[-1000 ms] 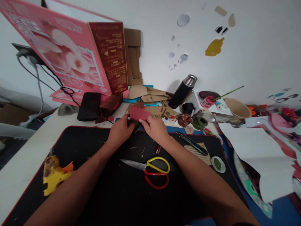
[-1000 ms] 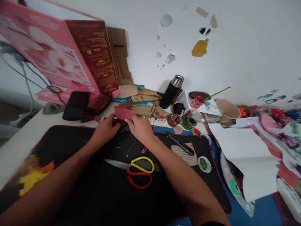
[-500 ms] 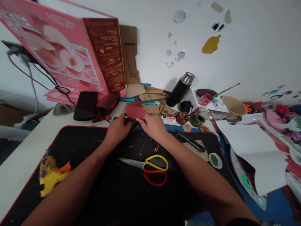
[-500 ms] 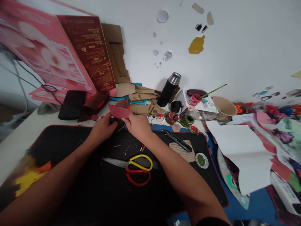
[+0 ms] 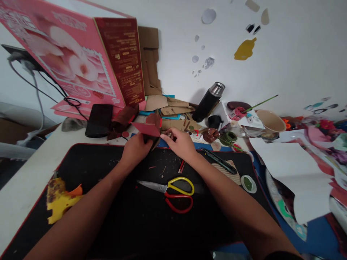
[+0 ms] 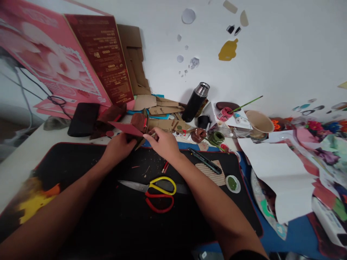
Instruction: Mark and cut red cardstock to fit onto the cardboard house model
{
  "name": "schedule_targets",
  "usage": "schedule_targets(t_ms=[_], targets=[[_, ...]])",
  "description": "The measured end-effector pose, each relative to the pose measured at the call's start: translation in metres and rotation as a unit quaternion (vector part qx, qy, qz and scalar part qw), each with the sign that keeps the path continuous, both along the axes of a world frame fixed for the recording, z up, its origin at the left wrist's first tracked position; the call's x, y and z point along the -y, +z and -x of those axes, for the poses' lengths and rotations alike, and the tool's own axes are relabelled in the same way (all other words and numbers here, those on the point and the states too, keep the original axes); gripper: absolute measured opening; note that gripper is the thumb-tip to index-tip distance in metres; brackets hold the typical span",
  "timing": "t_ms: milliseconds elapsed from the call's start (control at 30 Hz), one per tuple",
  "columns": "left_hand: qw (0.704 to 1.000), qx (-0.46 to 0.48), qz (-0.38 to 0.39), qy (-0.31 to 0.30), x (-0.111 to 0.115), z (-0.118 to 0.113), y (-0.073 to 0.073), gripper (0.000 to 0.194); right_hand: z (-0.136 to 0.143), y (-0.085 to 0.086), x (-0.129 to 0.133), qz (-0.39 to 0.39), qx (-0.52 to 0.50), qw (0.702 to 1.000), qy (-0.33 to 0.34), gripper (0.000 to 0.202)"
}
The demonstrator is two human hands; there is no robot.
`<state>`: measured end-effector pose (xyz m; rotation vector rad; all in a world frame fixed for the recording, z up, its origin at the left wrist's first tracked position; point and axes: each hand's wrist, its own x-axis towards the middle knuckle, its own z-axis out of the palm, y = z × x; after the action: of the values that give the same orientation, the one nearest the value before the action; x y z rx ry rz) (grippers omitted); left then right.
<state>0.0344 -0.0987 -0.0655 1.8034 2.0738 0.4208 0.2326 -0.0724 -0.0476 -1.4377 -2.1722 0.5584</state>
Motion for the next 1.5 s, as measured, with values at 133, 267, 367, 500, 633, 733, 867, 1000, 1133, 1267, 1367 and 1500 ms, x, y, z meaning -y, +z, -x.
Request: schedule_targets(t_ms=[133, 267, 367, 500, 633, 733, 867, 1000, 1133, 1267, 1367, 1500], targets=[[1.0, -0.009, -0.004, 0.004, 0.001, -0.002, 0.002, 0.034, -0.005, 0.003, 0.003, -0.003, -0.051, 0.999, 0.003, 0.027], [1.0, -0.025, 0.0, -0.004, 0.002, -0.004, 0.003, 0.034, 0.002, 0.008, 0.007, -0.018, -0.058, 0.998, 0.02, 0.03], [0.999, -0.033, -0.005, -0.013, 0.003, -0.005, 0.002, 0.035, 0.009, 0.008, 0.007, -0.034, -0.06, 0.997, 0.033, 0.028], [0.999, -0.044, -0.018, -0.011, 0.004, -0.006, 0.002, 0.034, 0.013, 0.003, 0.001, -0.049, -0.043, 0.998, 0.027, 0.025], [0.999, -0.039, -0.012, -0.013, 0.005, -0.007, 0.004, 0.034, 0.006, -0.004, -0.007, -0.044, -0.078, 0.996, -0.003, 0.028], [0.999, -0.03, -0.007, -0.017, 0.004, -0.007, 0.005, 0.035, 0.001, -0.008, -0.011, -0.032, -0.107, 0.994, -0.01, 0.031], [0.999, -0.035, -0.01, -0.016, 0.004, -0.007, 0.004, 0.034, 0.0, -0.008, -0.012, -0.029, -0.111, 0.993, -0.008, 0.035], [0.999, -0.048, -0.009, -0.018, 0.005, -0.008, 0.004, 0.035, 0.002, -0.007, -0.011, -0.026, -0.12, 0.992, -0.006, 0.034], [0.999, -0.04, -0.008, -0.021, 0.005, -0.007, 0.004, 0.035, 0.0, -0.007, -0.01, -0.026, -0.127, 0.992, -0.007, 0.03], [0.999, -0.044, -0.009, -0.017, 0.004, -0.007, 0.004, 0.033, 0.0, -0.006, -0.009, -0.028, -0.099, 0.995, -0.013, 0.031], [0.999, -0.045, -0.001, -0.018, 0.004, -0.007, 0.005, 0.034, 0.001, -0.003, -0.008, -0.042, -0.074, 0.996, -0.007, 0.031], [0.999, -0.046, 0.004, -0.02, 0.005, -0.007, 0.006, 0.033, 0.002, 0.0, -0.007, -0.069, -0.031, 0.997, 0.002, 0.031]])
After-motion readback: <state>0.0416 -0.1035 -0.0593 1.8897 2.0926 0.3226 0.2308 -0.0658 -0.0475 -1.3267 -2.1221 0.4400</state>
